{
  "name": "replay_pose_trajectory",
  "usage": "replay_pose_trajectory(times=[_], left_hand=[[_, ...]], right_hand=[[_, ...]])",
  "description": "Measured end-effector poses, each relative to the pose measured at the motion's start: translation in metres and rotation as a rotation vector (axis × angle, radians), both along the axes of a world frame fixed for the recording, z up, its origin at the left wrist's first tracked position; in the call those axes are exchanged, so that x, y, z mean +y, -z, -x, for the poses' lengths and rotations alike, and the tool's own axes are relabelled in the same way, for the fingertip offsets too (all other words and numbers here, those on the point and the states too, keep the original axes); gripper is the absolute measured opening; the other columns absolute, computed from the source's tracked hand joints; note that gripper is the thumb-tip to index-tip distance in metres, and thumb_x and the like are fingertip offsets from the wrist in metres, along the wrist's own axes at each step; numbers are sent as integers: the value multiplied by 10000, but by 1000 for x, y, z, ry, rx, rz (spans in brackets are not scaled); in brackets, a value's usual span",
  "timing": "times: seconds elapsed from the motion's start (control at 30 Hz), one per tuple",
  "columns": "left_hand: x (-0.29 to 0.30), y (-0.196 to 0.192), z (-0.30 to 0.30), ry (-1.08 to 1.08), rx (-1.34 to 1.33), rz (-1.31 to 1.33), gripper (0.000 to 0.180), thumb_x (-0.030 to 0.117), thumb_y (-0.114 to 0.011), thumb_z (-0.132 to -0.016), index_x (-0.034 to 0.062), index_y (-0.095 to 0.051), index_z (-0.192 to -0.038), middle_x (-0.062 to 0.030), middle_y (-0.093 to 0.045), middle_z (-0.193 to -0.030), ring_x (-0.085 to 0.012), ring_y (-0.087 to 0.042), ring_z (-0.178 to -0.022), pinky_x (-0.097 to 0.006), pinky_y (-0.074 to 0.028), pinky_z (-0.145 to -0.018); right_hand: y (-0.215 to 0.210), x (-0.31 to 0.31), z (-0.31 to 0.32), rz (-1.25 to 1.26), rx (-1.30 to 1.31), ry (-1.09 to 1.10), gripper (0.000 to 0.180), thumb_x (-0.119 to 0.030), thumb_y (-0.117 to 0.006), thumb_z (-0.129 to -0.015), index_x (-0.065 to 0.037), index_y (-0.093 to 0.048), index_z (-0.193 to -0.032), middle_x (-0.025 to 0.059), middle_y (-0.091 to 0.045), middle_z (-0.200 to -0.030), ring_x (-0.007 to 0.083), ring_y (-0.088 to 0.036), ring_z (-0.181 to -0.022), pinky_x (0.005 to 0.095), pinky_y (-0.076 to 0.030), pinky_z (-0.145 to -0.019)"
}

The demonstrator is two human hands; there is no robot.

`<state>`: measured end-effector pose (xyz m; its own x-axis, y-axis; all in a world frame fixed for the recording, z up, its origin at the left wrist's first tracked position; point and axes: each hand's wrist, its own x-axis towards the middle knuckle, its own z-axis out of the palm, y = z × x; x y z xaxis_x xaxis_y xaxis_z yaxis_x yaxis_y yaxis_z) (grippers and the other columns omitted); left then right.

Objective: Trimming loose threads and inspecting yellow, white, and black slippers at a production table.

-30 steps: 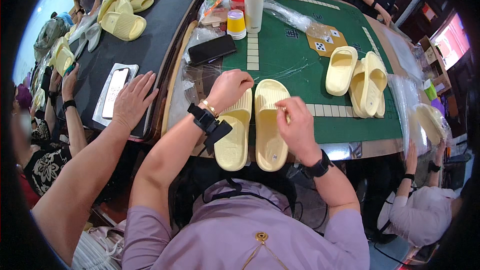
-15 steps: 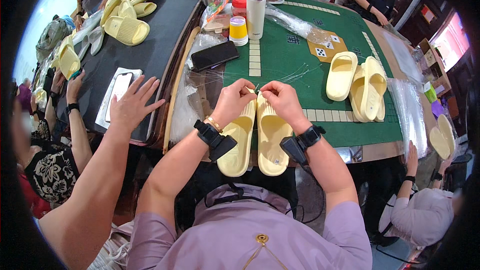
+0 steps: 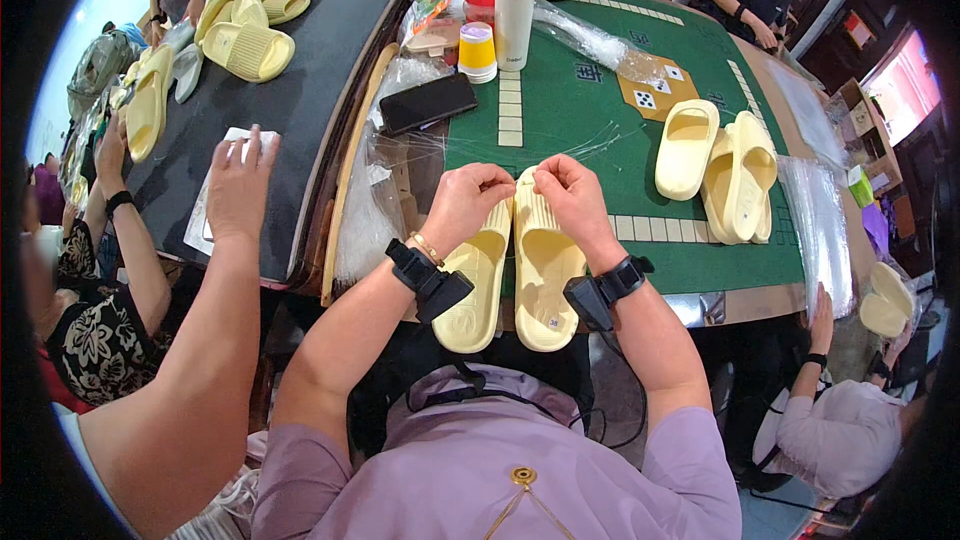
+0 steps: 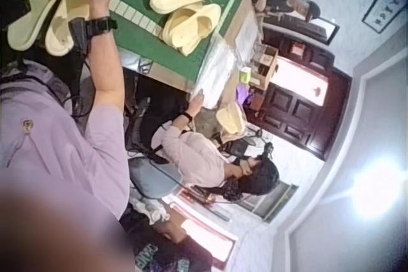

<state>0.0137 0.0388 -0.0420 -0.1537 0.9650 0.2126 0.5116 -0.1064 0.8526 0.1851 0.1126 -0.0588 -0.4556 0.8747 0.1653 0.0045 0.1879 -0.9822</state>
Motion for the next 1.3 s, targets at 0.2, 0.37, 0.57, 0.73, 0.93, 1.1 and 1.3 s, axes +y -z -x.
replay_pose_trajectory(times=[0.2,0.37,0.57,0.73,0.93,1.1,1.3], left_hand=[[-1,-1,0,-4,40,-18,145,115,-702,-826,-3,-703,-910,-106,-701,-832,-155,-659,-734,-286,-512,-672],[-1,-1,0,-5,55,-42,140,113,-704,-817,8,-708,-911,-119,-696,-841,-189,-669,-747,-299,-518,-683],[-1,1,0,4,78,-69,137,114,-702,-810,15,-709,-905,-130,-688,-840,-228,-673,-754,-317,-519,-684],[-2,-2,-1,9,109,-90,134,116,-705,-806,17,-708,-897,-132,-681,-828,-249,-667,-749,-330,-517,-676],[-2,0,0,10,104,-89,133,112,-708,-804,16,-709,-896,-132,-681,-831,-247,-668,-749,-328,-516,-670],[-1,2,-1,-3,83,-77,124,143,-699,-803,41,-719,-872,-125,-671,-803,-273,-656,-746,-352,-517,-678],[-1,0,-1,12,104,-77,140,118,-715,-804,12,-716,-896,-126,-680,-817,-212,-662,-716,-306,-519,-660]], right_hand=[[-3,-4,0,20,-12,-37,141,-134,-571,-914,-6,-610,-869,-7,-603,-738,53,-533,-676,220,-439,-617],[-3,-3,0,10,-37,-47,133,-130,-568,-899,-9,-615,-868,-4,-607,-735,57,-536,-663,225,-443,-606],[-7,-5,-1,29,-51,-41,129,-126,-571,-884,-10,-621,-853,0,-610,-727,59,-537,-657,226,-444,-606],[-6,-4,0,17,-62,-41,128,-121,-569,-883,-10,-622,-849,1,-611,-725,62,-539,-657,231,-447,-609],[-5,-2,-1,39,-67,-47,126,-117,-571,-878,-6,-622,-846,4,-614,-717,64,-546,-660,232,-446,-611],[-7,-2,-1,49,-80,-40,131,-120,-573,-875,-5,-623,-837,5,-619,-715,64,-548,-657,230,-443,-609],[-8,-2,-1,59,-74,-55,128,-115,-569,-871,-6,-625,-838,9,-623,-720,66,-556,-661,230,-447,-613]])
